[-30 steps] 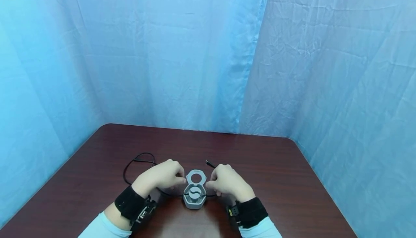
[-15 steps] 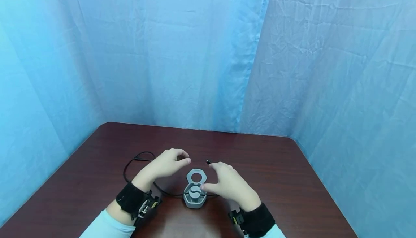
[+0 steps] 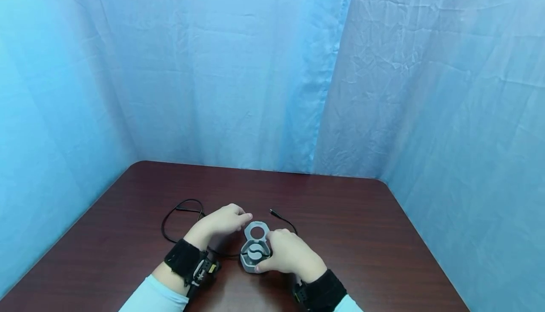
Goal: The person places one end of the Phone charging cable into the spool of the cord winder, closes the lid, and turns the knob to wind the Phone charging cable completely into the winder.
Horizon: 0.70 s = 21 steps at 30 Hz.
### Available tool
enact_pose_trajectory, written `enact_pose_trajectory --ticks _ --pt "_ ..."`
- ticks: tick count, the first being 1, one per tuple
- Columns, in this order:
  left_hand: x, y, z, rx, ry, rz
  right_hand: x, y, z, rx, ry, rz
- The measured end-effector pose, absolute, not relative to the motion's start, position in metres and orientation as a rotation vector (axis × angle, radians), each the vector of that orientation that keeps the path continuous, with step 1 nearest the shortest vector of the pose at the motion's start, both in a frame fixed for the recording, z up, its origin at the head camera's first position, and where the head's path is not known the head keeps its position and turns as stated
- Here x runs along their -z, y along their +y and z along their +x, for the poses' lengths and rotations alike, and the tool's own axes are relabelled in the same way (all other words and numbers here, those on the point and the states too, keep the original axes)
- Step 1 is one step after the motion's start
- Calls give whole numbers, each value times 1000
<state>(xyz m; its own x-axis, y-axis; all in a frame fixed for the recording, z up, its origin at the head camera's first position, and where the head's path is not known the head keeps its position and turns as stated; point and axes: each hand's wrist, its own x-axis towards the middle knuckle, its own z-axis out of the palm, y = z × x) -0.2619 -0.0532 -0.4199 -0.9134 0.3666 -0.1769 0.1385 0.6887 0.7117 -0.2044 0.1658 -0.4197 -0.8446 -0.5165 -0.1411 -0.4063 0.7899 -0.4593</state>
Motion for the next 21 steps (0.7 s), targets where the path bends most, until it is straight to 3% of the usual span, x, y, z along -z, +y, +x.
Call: enact_pose_trajectory --ticks 21 --pt "430 -50 -266 -1196 2491 407 428 165 -211 627 2685 -784"
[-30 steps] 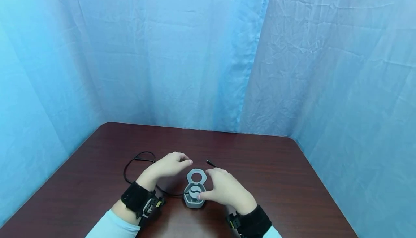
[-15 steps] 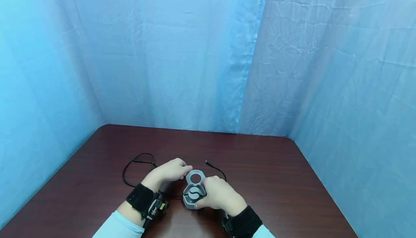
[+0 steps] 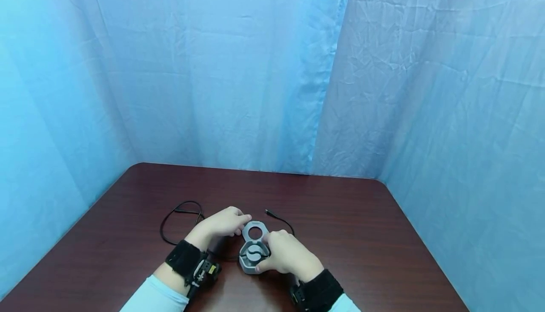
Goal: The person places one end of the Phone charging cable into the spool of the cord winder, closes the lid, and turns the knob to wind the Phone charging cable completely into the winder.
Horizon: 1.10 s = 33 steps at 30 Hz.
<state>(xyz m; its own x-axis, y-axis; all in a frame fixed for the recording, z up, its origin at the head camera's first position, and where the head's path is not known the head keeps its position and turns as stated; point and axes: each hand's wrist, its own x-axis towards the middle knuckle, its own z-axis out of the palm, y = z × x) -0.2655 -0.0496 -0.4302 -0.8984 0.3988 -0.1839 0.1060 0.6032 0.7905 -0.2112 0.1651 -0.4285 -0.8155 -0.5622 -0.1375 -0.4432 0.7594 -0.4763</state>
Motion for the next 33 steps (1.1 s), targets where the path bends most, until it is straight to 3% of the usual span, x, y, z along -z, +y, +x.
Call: enact_pose_trajectory --ticks 33 --pt "417 -54 -260 -1030 2719 670 434 183 -221 801 2536 -727"
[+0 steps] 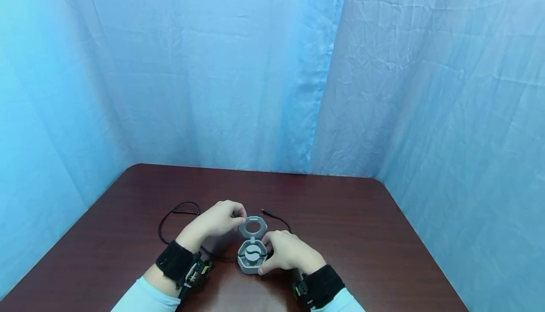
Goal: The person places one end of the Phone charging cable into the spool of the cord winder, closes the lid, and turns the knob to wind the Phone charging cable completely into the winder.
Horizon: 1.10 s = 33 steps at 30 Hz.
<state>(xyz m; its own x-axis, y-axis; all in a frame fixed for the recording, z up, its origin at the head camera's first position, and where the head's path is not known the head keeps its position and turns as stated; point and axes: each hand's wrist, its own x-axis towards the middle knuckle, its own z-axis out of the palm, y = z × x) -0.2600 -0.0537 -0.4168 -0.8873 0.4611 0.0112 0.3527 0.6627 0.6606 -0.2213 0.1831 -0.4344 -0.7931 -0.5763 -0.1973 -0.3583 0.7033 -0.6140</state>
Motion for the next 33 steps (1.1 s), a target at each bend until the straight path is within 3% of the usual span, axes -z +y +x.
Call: enact_pose_trajectory --ticks 14,33 --pt "401 -60 -244 -868 2613 947 437 190 -227 780 2531 -734" --pt "414 -43 -228 -600 2616 980 442 189 -230 741 2559 -794"
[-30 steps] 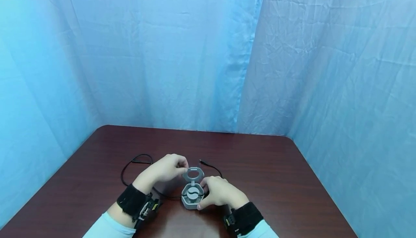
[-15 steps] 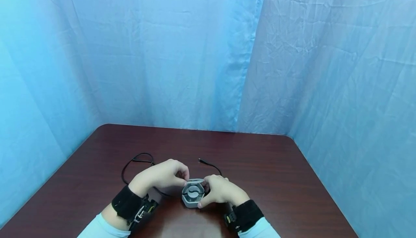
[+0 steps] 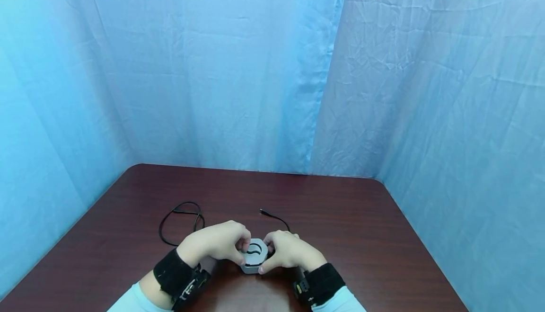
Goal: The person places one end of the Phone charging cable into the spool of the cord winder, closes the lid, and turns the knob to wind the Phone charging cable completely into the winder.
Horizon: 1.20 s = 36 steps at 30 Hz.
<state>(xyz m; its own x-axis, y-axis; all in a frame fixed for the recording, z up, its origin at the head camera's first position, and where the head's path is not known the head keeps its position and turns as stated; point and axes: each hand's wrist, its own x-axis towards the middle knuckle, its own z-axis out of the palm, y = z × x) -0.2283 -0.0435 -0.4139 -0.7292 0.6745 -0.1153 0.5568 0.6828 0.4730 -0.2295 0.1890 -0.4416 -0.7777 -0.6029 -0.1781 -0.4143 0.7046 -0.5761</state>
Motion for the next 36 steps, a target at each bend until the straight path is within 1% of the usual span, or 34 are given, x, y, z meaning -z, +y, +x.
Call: enact_pose_trajectory --ticks 10,19,24,30,36 --pt "414 -43 -226 -568 2631 935 439 190 -228 735 2564 -793" --pt "408 -49 -231 -635 2696 860 428 196 -223 830 2563 -766" --pt "407 -40 -224 -585 2741 794 424 191 -218 733 2625 -772" --pt "409 -30 -217 -428 2772 821 422 183 -215 622 2660 -797" --pt "412 -27 -216 -411 2778 841 423 179 -215 642 2635 -830"
